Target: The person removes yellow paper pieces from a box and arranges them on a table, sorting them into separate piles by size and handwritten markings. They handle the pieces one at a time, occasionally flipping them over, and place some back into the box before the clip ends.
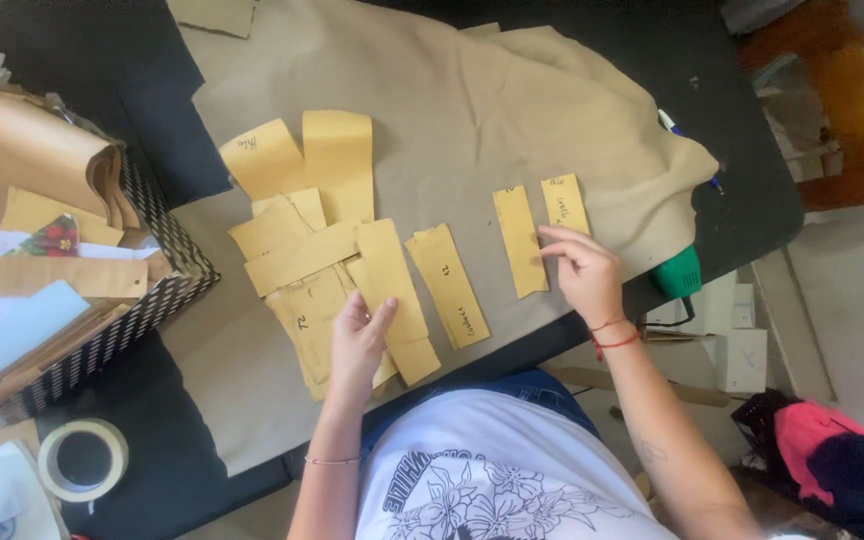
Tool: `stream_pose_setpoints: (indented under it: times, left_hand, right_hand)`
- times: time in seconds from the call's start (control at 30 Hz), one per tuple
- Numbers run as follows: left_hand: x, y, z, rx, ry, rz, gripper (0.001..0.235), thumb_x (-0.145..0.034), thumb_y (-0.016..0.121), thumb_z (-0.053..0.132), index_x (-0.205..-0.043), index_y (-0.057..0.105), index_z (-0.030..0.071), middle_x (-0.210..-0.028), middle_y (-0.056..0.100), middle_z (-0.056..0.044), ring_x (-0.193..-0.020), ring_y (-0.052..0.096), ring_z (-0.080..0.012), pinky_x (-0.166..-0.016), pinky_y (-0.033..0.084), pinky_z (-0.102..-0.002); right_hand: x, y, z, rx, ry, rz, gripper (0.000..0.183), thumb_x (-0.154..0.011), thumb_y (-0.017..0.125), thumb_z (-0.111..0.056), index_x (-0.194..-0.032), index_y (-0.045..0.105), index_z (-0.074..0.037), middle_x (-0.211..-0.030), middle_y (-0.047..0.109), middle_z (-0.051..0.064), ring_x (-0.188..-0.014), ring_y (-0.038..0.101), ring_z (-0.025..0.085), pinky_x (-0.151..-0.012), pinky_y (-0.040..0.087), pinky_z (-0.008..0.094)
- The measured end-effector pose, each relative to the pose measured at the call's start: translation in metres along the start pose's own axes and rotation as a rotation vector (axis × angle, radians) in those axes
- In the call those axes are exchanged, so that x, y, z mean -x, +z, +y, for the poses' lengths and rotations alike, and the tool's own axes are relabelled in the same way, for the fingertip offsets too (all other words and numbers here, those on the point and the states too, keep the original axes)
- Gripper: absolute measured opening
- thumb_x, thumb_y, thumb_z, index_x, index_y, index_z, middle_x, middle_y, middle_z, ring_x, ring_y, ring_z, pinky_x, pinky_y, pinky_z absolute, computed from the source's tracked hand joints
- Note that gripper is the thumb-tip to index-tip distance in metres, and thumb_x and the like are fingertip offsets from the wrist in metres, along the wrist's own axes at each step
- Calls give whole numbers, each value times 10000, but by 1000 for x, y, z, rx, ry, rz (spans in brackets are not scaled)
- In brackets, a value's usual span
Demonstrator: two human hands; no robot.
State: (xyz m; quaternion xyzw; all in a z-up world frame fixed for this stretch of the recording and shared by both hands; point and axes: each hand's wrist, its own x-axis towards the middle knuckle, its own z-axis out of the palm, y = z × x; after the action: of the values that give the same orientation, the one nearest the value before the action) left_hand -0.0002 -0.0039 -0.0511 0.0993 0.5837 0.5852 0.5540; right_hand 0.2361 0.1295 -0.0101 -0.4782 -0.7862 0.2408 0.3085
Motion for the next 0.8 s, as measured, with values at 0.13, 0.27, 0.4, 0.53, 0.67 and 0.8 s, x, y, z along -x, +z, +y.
stream_pose_setpoints:
  times: [0.13,0.27,0.4,0.53,0.67,0.8]
  left_hand:
    - [9,26,16,-27,40,13,324,-725,652,38,-1019,528,-18,-862,625,-155,-723,632,-241,-582,552,-373]
    - [12,39,26,-74,83,-38,332,-629,753,64,-899,566,18,-743,638,-89,-636,586,-123,-537,526,-275]
    - [20,41,32,-60,76,-10,251,-673,739,132,-839,574,39,-659,605,-45,-583,559,-92,-515,499,-219]
    - [17,21,23,49,33,-71,287,-837,548,236,-1033,542,27,-894,637,-132,-778,619,-176,-623,537,-331]
    - [24,27,42,87,-121,-88,353,-848,503,217,-1149,470,36,-1033,599,-172,-900,603,-294,-665,523,-422]
    - [28,29,48,55,-88,-112,319,-828,485,70,-1140,447,17,-1030,599,-171,-884,608,-301,-664,522,-429]
  right_hand:
    - [5,14,-40,-298,291,24,148,-760,550,73,-772,630,-52,-895,635,113,-865,604,213,-756,478,306]
    - [9,45,-70,-749,640,-387,313,-742,643,-108,-1012,525,-3,-831,612,100,-587,561,104,-465,469,192]
    - [8,57,-64,-745,597,-364,171,-716,685,-92,-820,576,-9,-680,605,66,-468,508,36,-372,395,116]
    - [-3,35,-90,-490,117,-98,116,-660,703,22,-709,662,-75,-770,643,49,-707,612,133,-640,483,219]
    - [-6,27,-103,-420,-126,-19,206,-652,642,140,-675,669,-63,-872,649,105,-738,648,208,-648,541,258]
    - [-5,35,-91,-376,-163,-68,184,-684,626,114,-685,659,-67,-897,654,93,-780,644,213,-671,534,256]
